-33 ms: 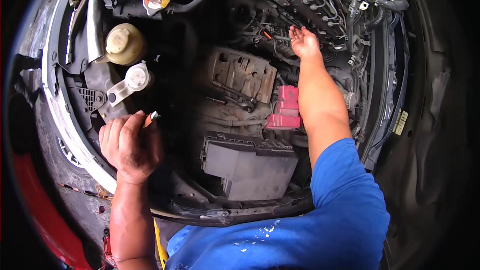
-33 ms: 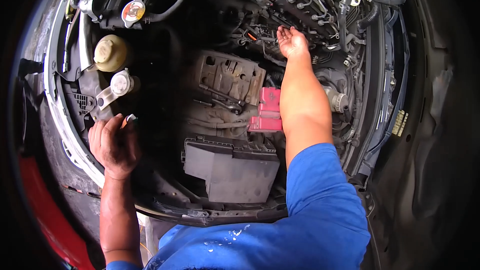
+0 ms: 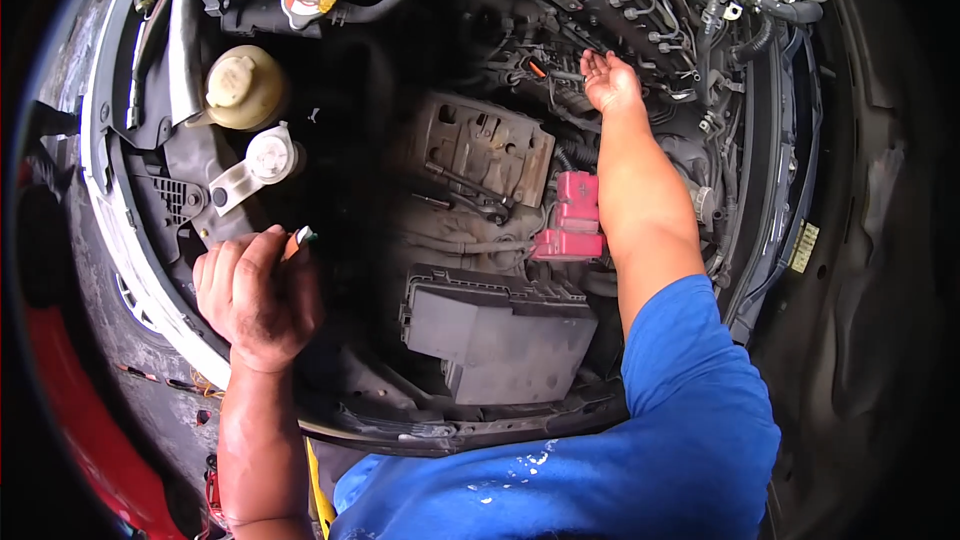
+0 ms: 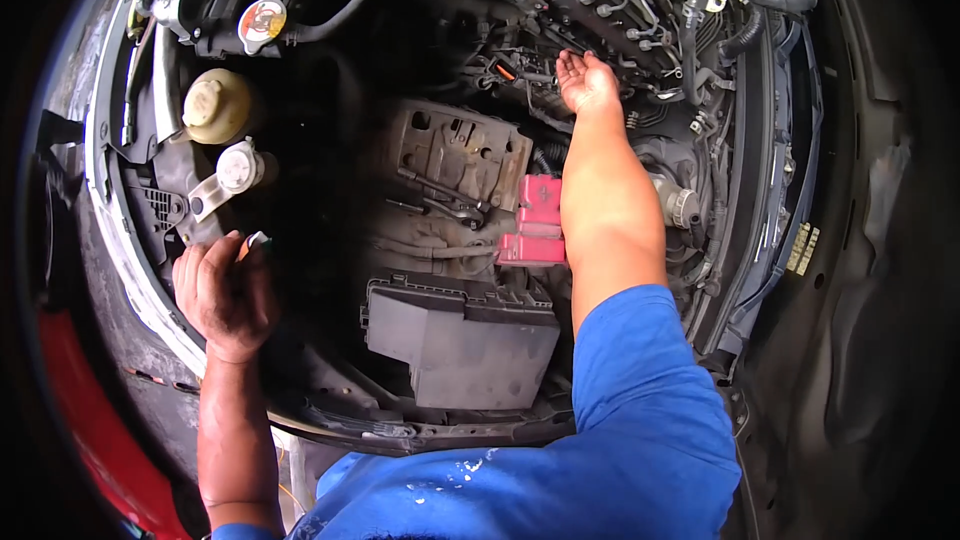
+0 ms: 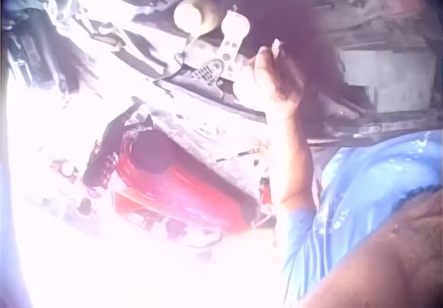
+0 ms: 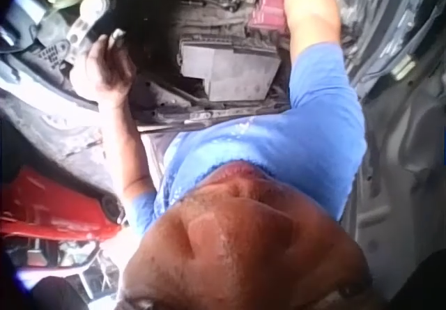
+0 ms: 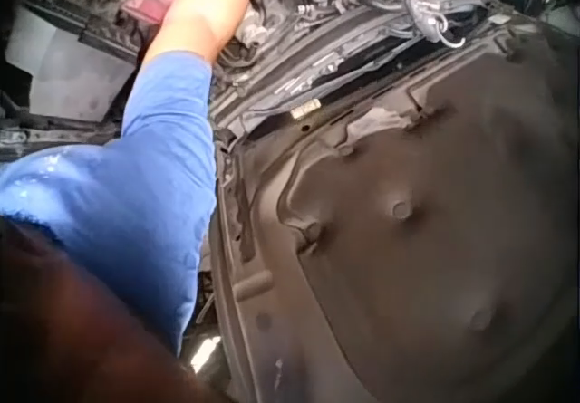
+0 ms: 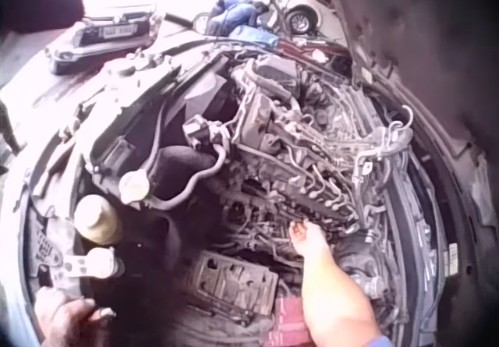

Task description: The recorder is removing and inspecting components on a car engine using hand tools.

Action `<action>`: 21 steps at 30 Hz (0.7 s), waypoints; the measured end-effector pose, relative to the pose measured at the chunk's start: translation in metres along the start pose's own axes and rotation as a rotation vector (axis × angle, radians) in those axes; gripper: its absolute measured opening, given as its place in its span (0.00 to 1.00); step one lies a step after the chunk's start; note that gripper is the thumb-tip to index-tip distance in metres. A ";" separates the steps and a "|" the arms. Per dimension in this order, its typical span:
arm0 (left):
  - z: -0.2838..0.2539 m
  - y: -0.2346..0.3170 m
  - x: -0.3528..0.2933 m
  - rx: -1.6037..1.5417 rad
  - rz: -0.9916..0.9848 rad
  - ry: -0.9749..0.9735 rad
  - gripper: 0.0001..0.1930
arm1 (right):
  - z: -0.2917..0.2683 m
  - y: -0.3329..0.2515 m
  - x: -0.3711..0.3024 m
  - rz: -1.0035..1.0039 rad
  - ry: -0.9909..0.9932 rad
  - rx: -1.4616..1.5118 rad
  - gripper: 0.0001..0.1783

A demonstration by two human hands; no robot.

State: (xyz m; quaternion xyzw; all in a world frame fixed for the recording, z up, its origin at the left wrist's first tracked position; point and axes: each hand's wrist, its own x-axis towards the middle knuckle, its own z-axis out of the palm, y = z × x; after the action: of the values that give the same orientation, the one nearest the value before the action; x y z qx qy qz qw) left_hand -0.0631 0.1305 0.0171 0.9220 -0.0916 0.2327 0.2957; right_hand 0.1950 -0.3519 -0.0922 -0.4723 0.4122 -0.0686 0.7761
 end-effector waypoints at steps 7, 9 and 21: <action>0.000 -0.003 -0.005 0.010 0.024 -0.054 0.12 | 0.002 0.000 0.060 -0.057 0.092 0.134 0.13; 0.000 -0.004 -0.007 0.007 0.012 -0.071 0.12 | -0.004 0.001 0.074 -0.063 0.118 0.161 0.16; 0.004 -0.001 -0.008 -0.014 -0.016 -0.080 0.11 | -0.011 -0.003 0.094 -0.102 0.033 0.216 0.17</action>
State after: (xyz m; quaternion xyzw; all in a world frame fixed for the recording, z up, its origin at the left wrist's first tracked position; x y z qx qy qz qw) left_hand -0.0683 0.1290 0.0096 0.9292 -0.0975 0.1925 0.3002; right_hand 0.2493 -0.4079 -0.1460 -0.4052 0.3907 -0.1597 0.8110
